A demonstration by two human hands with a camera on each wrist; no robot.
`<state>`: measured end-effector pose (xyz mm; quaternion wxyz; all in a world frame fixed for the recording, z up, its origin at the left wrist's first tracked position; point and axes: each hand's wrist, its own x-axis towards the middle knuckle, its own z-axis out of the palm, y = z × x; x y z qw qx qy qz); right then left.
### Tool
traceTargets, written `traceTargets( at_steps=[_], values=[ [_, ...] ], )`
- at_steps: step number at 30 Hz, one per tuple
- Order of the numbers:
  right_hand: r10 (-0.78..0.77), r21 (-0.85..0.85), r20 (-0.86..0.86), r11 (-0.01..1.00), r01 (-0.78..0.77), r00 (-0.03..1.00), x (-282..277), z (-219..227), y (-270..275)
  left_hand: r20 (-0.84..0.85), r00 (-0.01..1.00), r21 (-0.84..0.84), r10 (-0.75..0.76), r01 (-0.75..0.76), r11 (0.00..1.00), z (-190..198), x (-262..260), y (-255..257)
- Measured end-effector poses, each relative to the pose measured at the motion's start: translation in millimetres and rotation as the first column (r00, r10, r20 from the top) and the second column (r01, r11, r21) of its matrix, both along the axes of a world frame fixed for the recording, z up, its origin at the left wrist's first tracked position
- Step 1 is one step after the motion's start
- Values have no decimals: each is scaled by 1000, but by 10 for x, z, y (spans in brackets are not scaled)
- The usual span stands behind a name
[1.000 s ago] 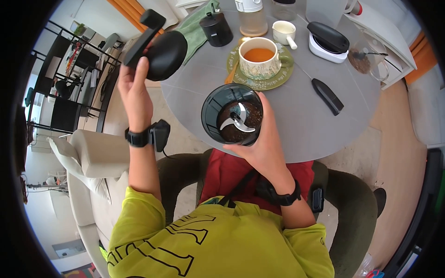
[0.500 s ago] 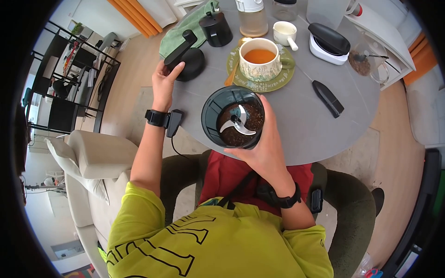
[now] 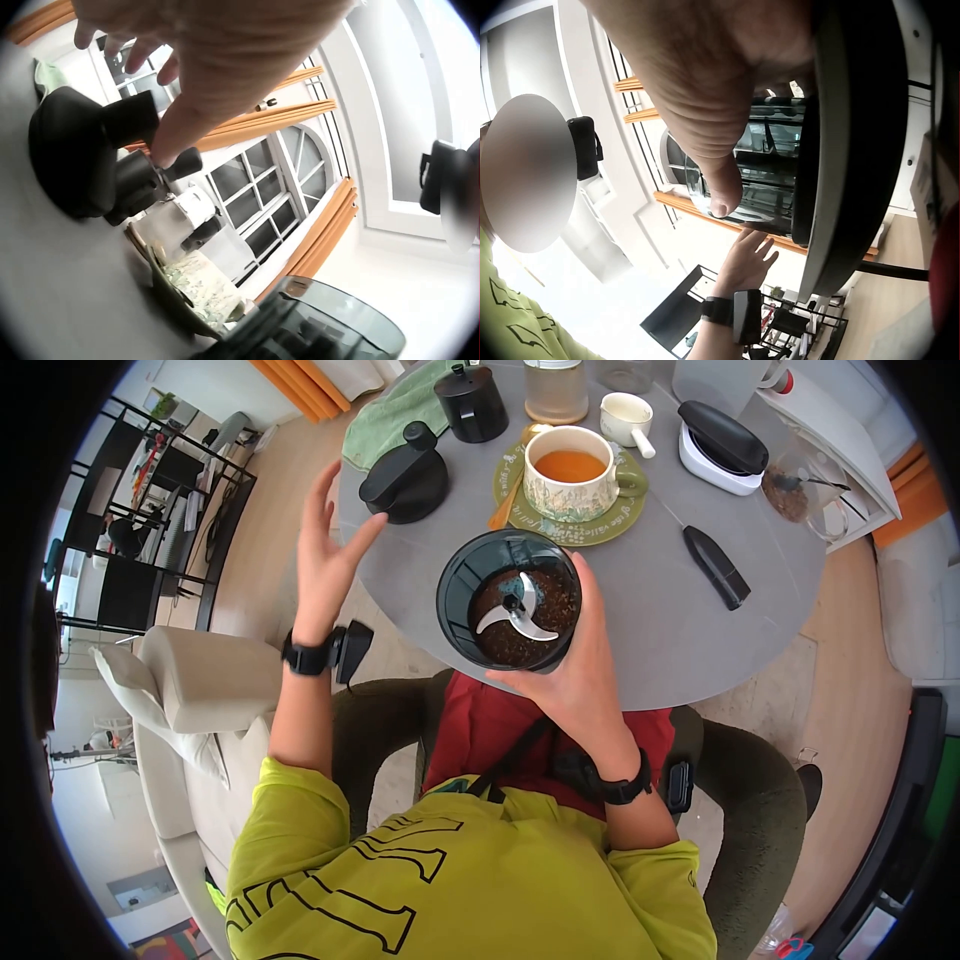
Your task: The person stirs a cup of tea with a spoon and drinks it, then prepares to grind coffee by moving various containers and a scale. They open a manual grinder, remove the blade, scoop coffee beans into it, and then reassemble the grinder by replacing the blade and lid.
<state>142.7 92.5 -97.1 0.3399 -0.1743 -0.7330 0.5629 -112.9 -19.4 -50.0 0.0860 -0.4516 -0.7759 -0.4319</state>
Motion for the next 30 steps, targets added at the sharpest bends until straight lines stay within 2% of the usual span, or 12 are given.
traceTargets(
  at_steps=[2, 4, 5, 6, 8, 9, 11, 15, 17, 24, 28, 30],
  values=[
    [1, -16, 7, 1000, -1, 1000, 1, 20, -4, 161, 979, 189, -126, 95, 977, 96, 222, -134],
    [6, -31, 22, 999, -5, 1000, 6, 16, -17, 365, 862, 209, -350, 291, 934, 184, 528, -191],
    [5, -35, 9, 999, -4, 1000, 2, 7, -14, 420, 781, 156, -463, 440, 884, 218, 616, -190],
    [4, -38, -3, 999, -4, 1000, -2, 5, -12, 425, 780, 164, -460, 434, 886, 187, 680, -175],
    [16, -58, 4, 998, -15, 1000, 0, 28, -16, 392, 702, 40, -595, 633, 773, 132, 783, -124],
    [18, -84, 3, 996, -17, 1000, 10, 48, -22, 395, 700, 52, -595, 630, 775, 112, 824, -102],
    [39, -65, 85, 997, -34, 996, 67, 124, 20, 372, 726, -73, -578, 644, 762, 78, 879, -55],
    [74, 31, 232, 996, -84, 970, 178, 284, 99, 408, 715, 36, -568, 609, 792, -36, 914, -2],
    [75, 87, 194, 992, -93, 978, 211, 276, 192, 465, 686, 56, -559, 608, 792, -37, 913, -8],
    [103, 190, 139, 973, -128, 985, 134, 521, 225, 418, 707, 44, -571, 612, 790, -22, 926, -18],
    [64, 119, 125, 990, -79, 990, 102, 383, 133, 380, 697, 73, -608, 633, 771, 16, 907, -19],
    [49, 36, 246, 998, -60, 968, 127, 339, 110, 375, 683, 78, -627, 651, 755, 108, 847, -38]
  ],
)
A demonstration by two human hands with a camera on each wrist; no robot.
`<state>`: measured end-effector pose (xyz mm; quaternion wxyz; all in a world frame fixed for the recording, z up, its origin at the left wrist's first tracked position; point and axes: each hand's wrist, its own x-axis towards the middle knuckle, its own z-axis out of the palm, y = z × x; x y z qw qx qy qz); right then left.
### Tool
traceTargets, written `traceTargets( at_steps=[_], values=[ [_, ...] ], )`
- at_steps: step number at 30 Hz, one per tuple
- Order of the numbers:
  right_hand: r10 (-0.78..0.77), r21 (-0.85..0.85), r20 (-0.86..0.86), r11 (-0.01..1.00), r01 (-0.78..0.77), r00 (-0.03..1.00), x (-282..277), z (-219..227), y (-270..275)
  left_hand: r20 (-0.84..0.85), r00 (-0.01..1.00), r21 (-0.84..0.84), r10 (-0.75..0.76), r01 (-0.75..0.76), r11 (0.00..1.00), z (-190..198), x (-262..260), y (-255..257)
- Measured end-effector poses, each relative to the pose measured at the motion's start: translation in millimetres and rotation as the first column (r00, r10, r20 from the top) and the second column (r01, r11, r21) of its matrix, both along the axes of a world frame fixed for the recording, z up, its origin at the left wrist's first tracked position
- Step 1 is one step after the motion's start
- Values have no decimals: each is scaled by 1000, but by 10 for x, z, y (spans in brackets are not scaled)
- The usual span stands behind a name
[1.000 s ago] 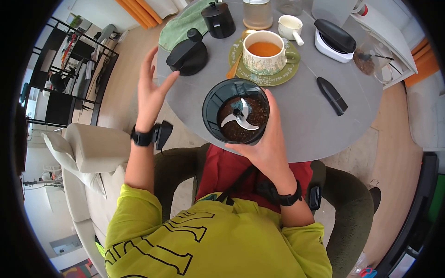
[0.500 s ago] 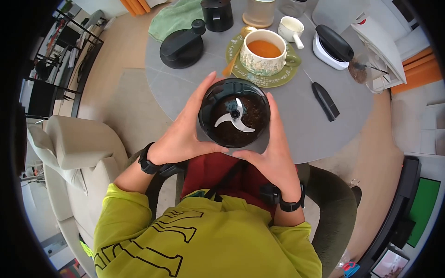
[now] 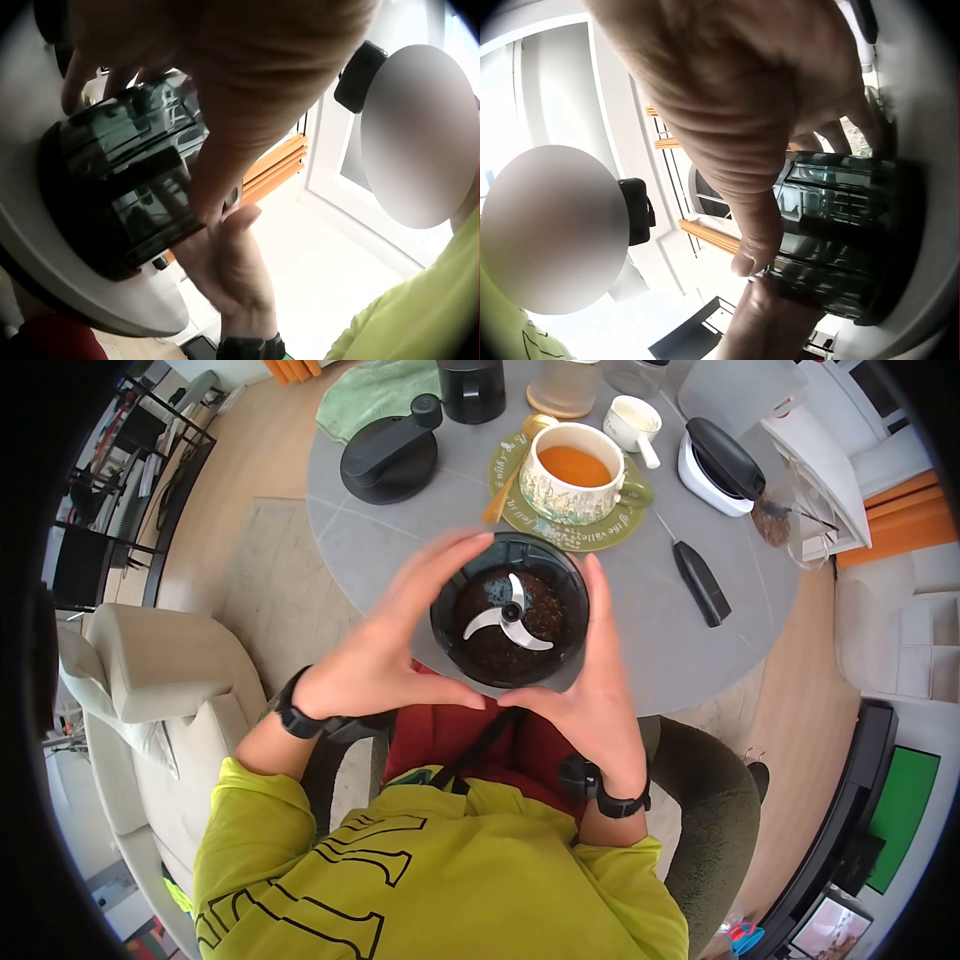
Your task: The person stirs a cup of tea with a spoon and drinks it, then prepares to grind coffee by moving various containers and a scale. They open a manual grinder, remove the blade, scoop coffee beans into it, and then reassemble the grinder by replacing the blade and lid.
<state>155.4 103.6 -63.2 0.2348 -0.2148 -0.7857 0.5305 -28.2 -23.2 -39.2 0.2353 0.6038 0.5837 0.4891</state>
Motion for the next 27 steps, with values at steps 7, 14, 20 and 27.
traceTargets(
  at_steps=[7, 14, 20, 27],
  values=[
    [16, -135, -147, 990, -37, 989, -43, -174, -29, -469, 737, 196, 486, -449, 871, 226, -559, -79],
    [10, -56, -155, 998, -19, 988, -36, -278, 2, -371, 692, 32, 619, -657, 753, -377, -1127, 227],
    [3, -31, -142, 999, -7, 990, -16, -301, 13, -285, 754, 17, 592, -614, 789, -436, -1290, 413],
    [29, 26, -181, 999, -25, 983, -23, -289, 32, -459, 560, 320, 689, -620, 717, -189, -1142, 383]
  ],
)
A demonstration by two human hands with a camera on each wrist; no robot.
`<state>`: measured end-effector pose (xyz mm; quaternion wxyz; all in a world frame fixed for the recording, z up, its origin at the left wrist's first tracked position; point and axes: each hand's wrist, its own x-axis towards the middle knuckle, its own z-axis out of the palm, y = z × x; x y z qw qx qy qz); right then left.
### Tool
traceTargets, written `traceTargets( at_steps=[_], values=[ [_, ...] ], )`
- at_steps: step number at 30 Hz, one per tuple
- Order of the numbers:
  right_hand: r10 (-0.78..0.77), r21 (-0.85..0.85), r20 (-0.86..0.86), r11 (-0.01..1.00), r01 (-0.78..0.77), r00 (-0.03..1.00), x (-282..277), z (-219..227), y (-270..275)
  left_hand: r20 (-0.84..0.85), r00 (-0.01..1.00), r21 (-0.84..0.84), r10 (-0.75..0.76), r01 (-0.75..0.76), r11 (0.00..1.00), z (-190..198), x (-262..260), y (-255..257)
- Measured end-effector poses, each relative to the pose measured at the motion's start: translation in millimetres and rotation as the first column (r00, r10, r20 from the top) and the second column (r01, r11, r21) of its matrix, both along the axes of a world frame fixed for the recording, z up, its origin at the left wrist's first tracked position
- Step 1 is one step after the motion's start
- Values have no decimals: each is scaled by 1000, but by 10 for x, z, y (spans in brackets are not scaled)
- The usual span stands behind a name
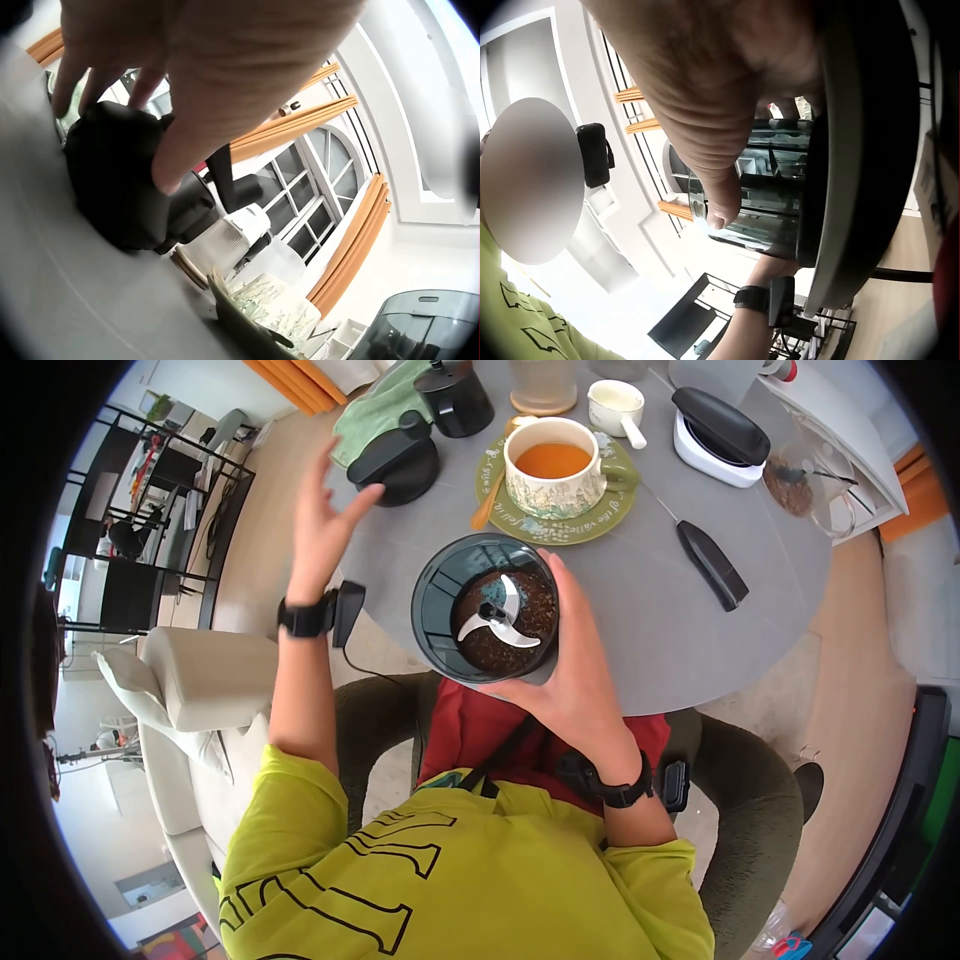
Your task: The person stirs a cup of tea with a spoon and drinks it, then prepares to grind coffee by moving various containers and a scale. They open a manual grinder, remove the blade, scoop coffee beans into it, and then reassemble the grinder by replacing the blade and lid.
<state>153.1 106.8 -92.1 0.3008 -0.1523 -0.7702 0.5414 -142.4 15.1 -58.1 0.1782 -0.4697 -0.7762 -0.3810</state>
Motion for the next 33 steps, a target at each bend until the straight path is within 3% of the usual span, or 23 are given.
traceTargets(
  at_steps=[2, 4, 5, 6, 7, 15, 22, 27, 30, 33],
  values=[
    [-11, 23, -10, 1000, 11, 1000, 8, -8, 8, 29, 996, 101, -82, 79, 992, 428, 383, -63],
    [-5, 47, -19, 999, 6, 1000, 0, -26, 14, 95, 946, -4, -308, 310, 951, 696, 738, -177],
    [1, 40, -21, 999, 0, 1000, -5, -27, 10, 106, 922, -134, -372, 384, 913, 782, 926, -205],
    [3, 24, -43, 1000, -2, 999, -13, -23, 9, -67, 883, -366, -465, 412, 834, 868, 1066, -187],
    [6, 10, -66, 1000, -5, 998, -21, -20, 9, -50, 850, -415, -524, 459, 785, 880, 1180, -160],
    [-7, 39, -24, 999, 8, 1000, 9, 0, 15, -34, 815, -575, -578, 457, 679, 687, 1360, 43],
    [-3, 90, -46, 996, 7, 999, 18, -6, 36, -79, 826, -544, -558, 433, 718, 826, 1359, 63],
    [-5, 80, -45, 997, 9, 999, 13, 1, 29, -257, 909, -352, -329, 229, 908, 1103, 1235, -91],
    [-3, 64, -44, 998, 6, 999, 7, 3, 26, -299, 931, -218, -208, 145, 965, 1149, 1031, -225],
    [3, 44, -59, 999, 0, 998, -10, -5, 18, -330, 938, -194, -104, 41, 980, 1071, 856, -311]
  ],
)
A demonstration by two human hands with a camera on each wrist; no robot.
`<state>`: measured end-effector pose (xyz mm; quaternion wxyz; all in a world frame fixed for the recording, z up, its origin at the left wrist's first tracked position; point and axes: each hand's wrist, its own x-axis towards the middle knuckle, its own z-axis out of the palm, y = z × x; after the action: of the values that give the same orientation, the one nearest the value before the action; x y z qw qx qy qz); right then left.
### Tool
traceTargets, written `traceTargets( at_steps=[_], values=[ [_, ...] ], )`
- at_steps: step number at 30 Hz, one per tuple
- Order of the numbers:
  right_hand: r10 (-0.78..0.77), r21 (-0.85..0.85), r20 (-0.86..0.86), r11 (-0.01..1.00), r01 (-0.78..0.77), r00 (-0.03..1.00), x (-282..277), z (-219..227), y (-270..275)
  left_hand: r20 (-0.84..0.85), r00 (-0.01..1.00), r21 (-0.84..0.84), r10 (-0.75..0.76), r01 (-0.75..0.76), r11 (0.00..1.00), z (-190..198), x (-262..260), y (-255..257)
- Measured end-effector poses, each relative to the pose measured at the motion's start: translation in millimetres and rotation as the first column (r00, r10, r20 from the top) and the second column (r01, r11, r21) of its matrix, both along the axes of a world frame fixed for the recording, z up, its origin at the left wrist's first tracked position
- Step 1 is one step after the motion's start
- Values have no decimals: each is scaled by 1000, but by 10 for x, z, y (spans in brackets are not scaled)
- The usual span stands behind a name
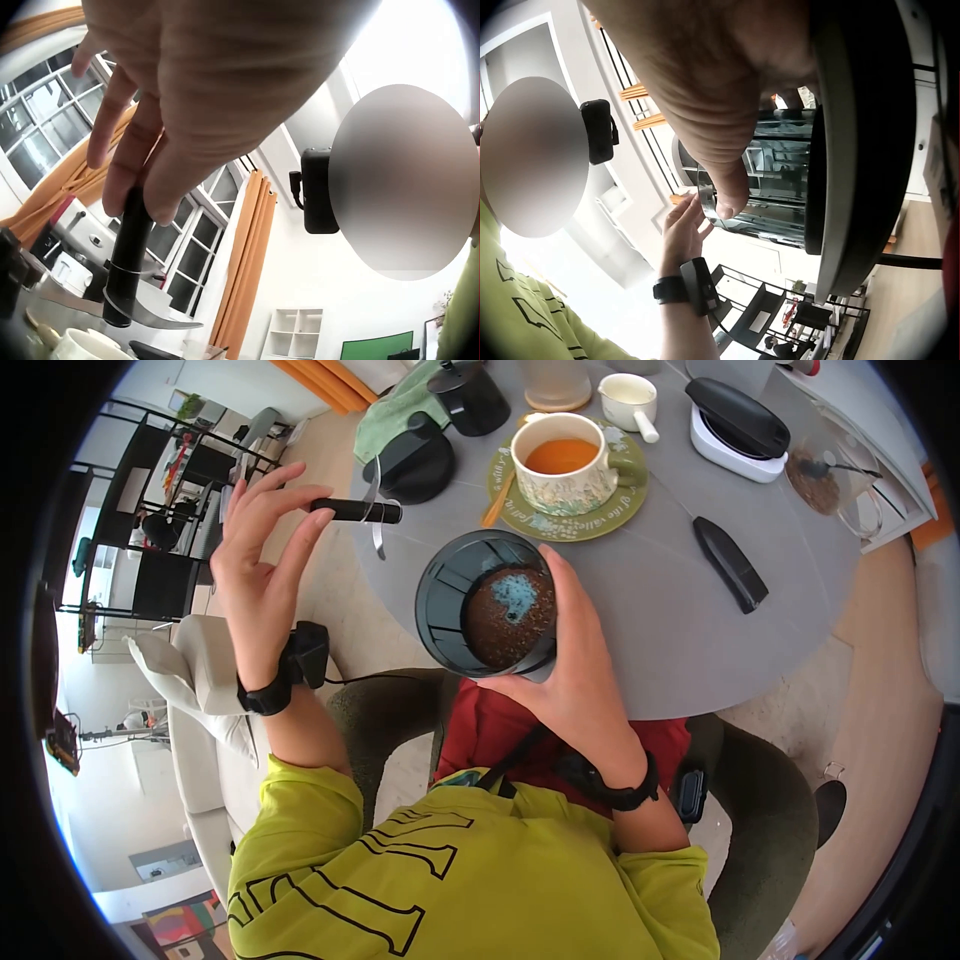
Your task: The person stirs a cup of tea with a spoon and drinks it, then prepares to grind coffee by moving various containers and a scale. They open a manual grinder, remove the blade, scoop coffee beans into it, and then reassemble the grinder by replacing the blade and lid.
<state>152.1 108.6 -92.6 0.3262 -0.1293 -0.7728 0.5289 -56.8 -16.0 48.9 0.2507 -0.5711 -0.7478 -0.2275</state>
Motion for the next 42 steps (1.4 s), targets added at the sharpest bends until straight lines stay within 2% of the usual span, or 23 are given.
traceTargets(
  at_steps=[2, 8, 14, 20, 25, 28, 30, 31, 33, 34, 36, 38, 40, 42],
  values=[
    [-5, 3, -4, 1000, 5, 1000, -2, 3, -6, -26, 999, -24, 31, -32, 999, -124, -124, -22],
    [-31, 10, 17, 999, 31, 999, 1, 30, -17, 106, 987, -185, 121, -100, 978, -606, -408, 20],
    [-17, -11, 19, 1000, 17, 1000, -1, 38, -18, 153, 981, -215, 120, -85, 973, -876, -527, 67],
    [-27, -2, 50, 1000, 27, 998, 9, 11, -23, 180, 980, -195, 86, -50, 980, -915, -475, 65],
    [-13, -71, 117, 997, 21, 993, 27, 37, -54, 174, 984, -145, 28, -3, 989, -865, -357, -56],
    [-58, -112, 113, 991, 71, 992, 0, 58, -122, 290, 957, -96, -6, 35, 995, -738, -141, -181],
    [-71, -106, 143, 991, 87, 987, -14, 83, -126, 587, 798, -40, -135, 195, 980, -665, 18, -249],
    [-84, -104, 164, 989, 102, 983, -22, 104, -128, 592, 795, -35, -135, 193, 981, -643, 83, -299],
    [-84, -94, 180, 990, 102, 980, -17, 154, -130, 697, 704, -115, -137, 298, 948, -620, 174, -387],
    [-84, -89, 191, 991, 103, 978, -15, 182, -138, 701, 700, -112, -135, 295, 949, -653, 197, -410],
    [-79, -21, 195, 996, 84, 978, -27, 245, -166, 850, 488, -30, -196, 417, 908, -745, 233, -462],
    [-63, 53, 204, 997, 53, 977, -27, 370, -200, 869, 464, -62, -173, 449, 891, -771, 215, -472],
    [-94, 313, 265, 950, 7, 960, 14, 569, -261, 873, 429, -7, -233, 487, 873, -810, 202, -455],
    [-74, 296, 285, 955, -15, 956, 26, 707, -266, 890, 402, -25, -215, 515, 857, -845, 185, -488]
  ],
)
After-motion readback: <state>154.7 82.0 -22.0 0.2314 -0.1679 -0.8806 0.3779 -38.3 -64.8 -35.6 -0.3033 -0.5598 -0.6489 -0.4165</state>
